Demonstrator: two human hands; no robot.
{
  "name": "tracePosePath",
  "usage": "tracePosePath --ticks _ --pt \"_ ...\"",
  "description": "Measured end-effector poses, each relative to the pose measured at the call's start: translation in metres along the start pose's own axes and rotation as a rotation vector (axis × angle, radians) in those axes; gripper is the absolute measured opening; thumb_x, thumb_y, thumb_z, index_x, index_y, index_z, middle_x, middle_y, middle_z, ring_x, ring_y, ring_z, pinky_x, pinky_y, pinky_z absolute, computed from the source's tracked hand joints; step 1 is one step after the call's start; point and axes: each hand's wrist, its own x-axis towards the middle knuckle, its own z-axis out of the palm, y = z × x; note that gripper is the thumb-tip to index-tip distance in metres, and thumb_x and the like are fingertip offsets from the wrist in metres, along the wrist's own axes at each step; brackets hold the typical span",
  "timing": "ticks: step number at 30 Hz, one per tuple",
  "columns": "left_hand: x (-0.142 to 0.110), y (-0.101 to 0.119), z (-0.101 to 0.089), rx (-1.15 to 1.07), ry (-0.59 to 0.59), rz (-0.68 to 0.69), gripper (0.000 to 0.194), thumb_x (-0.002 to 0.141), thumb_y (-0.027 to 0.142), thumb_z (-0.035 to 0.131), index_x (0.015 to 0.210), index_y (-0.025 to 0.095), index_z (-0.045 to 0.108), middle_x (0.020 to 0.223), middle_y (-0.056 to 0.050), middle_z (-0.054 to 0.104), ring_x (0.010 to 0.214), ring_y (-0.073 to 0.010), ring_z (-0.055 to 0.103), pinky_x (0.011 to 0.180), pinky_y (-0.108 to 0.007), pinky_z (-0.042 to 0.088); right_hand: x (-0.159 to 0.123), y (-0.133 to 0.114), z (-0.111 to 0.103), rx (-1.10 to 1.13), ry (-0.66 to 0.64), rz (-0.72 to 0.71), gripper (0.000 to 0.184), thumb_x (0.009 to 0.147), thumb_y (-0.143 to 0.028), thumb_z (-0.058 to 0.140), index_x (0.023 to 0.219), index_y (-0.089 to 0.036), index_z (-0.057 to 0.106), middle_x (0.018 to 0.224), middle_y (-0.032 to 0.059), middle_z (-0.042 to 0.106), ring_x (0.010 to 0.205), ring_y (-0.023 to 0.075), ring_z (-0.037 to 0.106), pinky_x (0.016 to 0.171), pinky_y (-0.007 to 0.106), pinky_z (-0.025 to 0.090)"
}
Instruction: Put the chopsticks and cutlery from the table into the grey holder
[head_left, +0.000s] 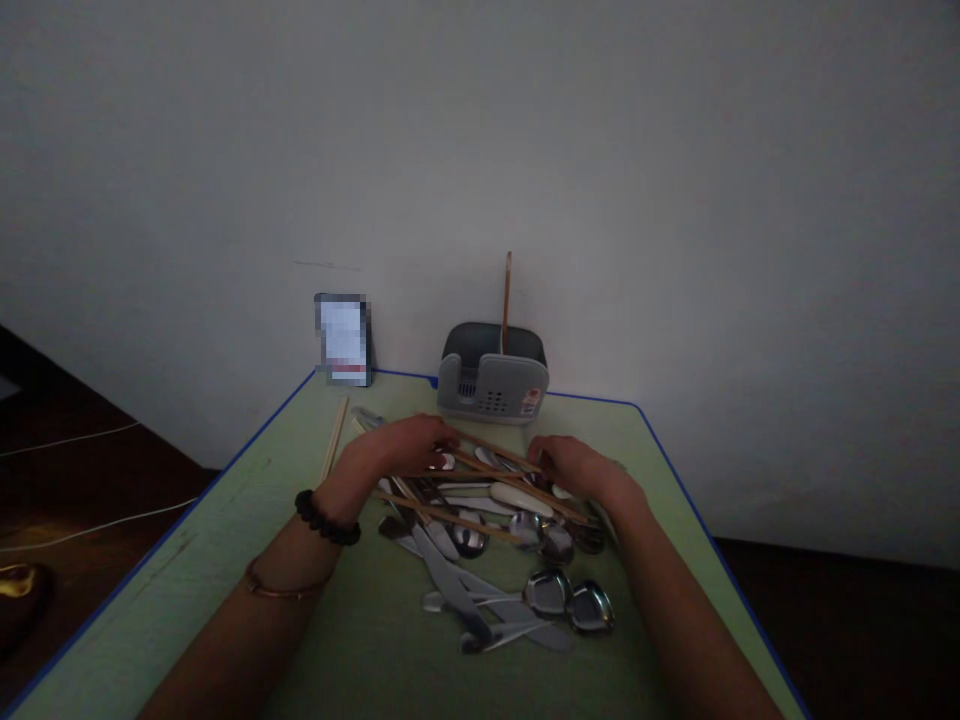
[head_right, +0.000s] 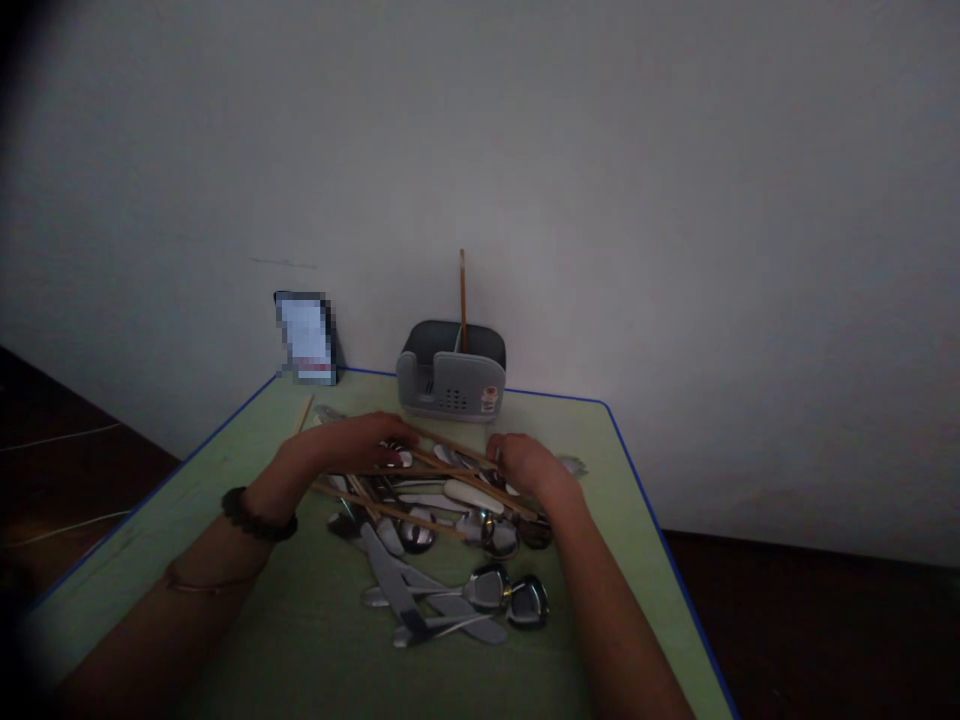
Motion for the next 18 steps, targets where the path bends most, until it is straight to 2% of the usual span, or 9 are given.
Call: tracePosePath --ticks 3,6,10,14,18 --pt "-0.005 -0.004 -0.009 -0.035 -0.052 -0.124 0.036 0.079 0.018 0.058 0.115 0.021 0.062 0.115 -0.006 0.067 0.102 -0.0213 0.062 0.084 -0.026 0.048 -0.003 -0.002 -0.004 0.01 -0.036 0.013 0.026 0.076 -0.009 0.055 0.096 -0.021 0.066 0.086 0.0042 0.073 0.078 0.0183 0.065 0.07 0.027 0.046" --pt "-0.013 -0.014 -0.018 0.011 -0.013 -0.227 0.036 0.079 0.017 0.057 0.115 0.019 0.062 0.117 -0.007 0.066 0.102 -0.0201 0.062 0.085 -0.025 0.047 -0.006 -0.006 -0.006 0.024 -0.048 0.016 0.023 0.079 -0.016 0.058 0.1 -0.02 0.065 0.088 0.0049 0.072 0.08 0.018 0.064 0.07 0.026 0.046" --pt "-0.022 -0.037 -0.024 0.091 0.014 -0.341 0.035 0.08 0.019 0.057 0.115 0.017 0.062 0.117 -0.008 0.065 0.103 -0.0198 0.061 0.086 -0.024 0.047 -0.008 -0.012 -0.005 0.038 0.059 -0.057 0.023 0.084 -0.023 0.056 0.105 -0.017 0.064 0.098 0.0096 0.068 0.085 0.0184 0.063 0.075 0.026 0.045" --pt "-0.018 -0.05 -0.017 0.102 0.018 -0.352 0.037 0.081 0.018 0.055 0.118 0.019 0.06 0.118 -0.008 0.064 0.105 -0.0198 0.061 0.087 -0.024 0.046 -0.007 -0.015 -0.001 0.039 0.122 -0.122 0.023 0.084 -0.024 0.057 0.105 -0.015 0.064 0.106 0.0124 0.064 0.091 0.0204 0.061 0.078 0.027 0.043" --pt "-0.006 -0.047 -0.006 0.095 0.019 -0.318 0.039 0.079 0.017 0.055 0.118 0.019 0.06 0.115 -0.009 0.065 0.1 -0.0211 0.063 0.083 -0.026 0.047 -0.005 -0.016 0.002 0.046 0.123 -0.127 0.026 0.084 -0.023 0.057 0.107 -0.014 0.063 0.105 0.013 0.063 0.092 0.0218 0.06 0.079 0.028 0.043"
